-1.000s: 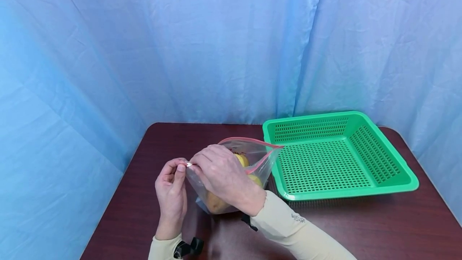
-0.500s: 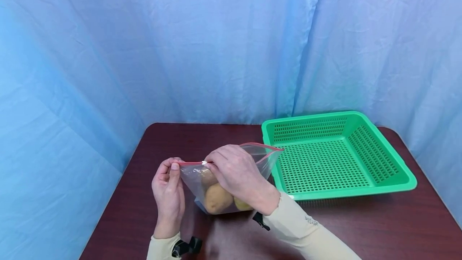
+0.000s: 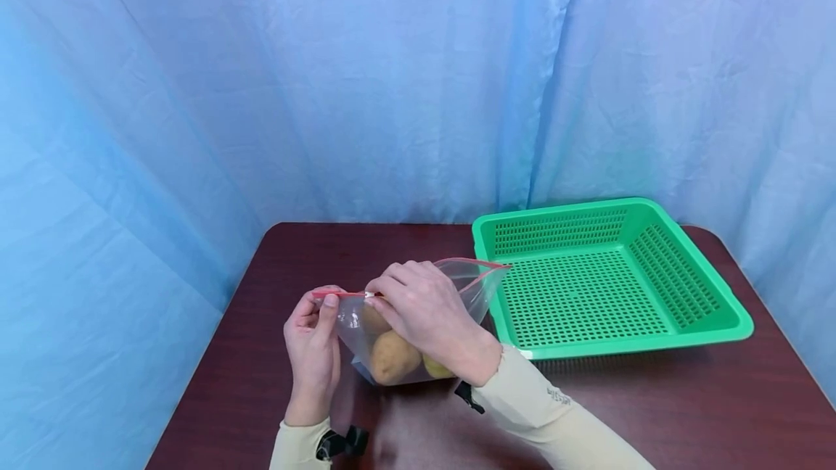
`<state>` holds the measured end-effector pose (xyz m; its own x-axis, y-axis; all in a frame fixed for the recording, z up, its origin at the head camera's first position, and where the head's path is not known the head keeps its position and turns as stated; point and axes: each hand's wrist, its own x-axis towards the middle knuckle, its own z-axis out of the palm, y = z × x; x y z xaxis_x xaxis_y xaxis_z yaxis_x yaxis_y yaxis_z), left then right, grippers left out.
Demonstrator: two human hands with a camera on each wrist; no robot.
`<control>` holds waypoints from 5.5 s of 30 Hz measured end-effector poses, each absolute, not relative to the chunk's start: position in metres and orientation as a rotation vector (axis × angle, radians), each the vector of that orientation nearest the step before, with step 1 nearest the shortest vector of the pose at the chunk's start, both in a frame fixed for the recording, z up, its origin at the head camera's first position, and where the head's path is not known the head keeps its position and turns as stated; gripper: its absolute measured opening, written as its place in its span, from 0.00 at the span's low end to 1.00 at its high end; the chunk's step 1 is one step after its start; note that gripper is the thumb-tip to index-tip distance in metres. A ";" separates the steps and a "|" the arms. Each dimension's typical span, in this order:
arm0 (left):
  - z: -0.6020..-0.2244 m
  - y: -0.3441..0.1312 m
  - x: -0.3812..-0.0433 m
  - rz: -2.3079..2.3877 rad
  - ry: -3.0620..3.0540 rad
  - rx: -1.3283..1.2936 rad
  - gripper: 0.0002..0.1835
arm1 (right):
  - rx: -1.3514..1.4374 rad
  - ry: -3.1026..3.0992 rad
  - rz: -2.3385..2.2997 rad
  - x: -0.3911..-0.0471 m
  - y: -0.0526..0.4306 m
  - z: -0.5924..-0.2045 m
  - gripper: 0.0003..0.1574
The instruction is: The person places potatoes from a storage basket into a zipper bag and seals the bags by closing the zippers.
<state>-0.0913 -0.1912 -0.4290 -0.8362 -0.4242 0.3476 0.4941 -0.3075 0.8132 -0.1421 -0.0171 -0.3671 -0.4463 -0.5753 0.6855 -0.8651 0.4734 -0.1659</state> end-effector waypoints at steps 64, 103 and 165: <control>-0.421 -0.169 -0.099 -2.170 -1.263 -0.060 0.09 | 1.047 -2.134 0.730 -0.136 0.045 -0.376 0.10; -0.421 -0.167 -0.102 -2.178 -1.251 -0.053 0.08 | 0.947 -2.111 0.792 -0.130 0.075 -0.388 0.16; -0.429 -0.172 -0.107 -2.240 -1.157 -0.035 0.08 | 0.758 -2.136 0.776 -0.122 0.121 -0.395 0.25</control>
<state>-0.1066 -0.1724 -0.4294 -0.8136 -0.5045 0.2890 0.5277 -0.4322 0.7313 -0.1219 0.1208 -0.3948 -0.5609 -0.2697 0.7828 -0.7091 0.6444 -0.2861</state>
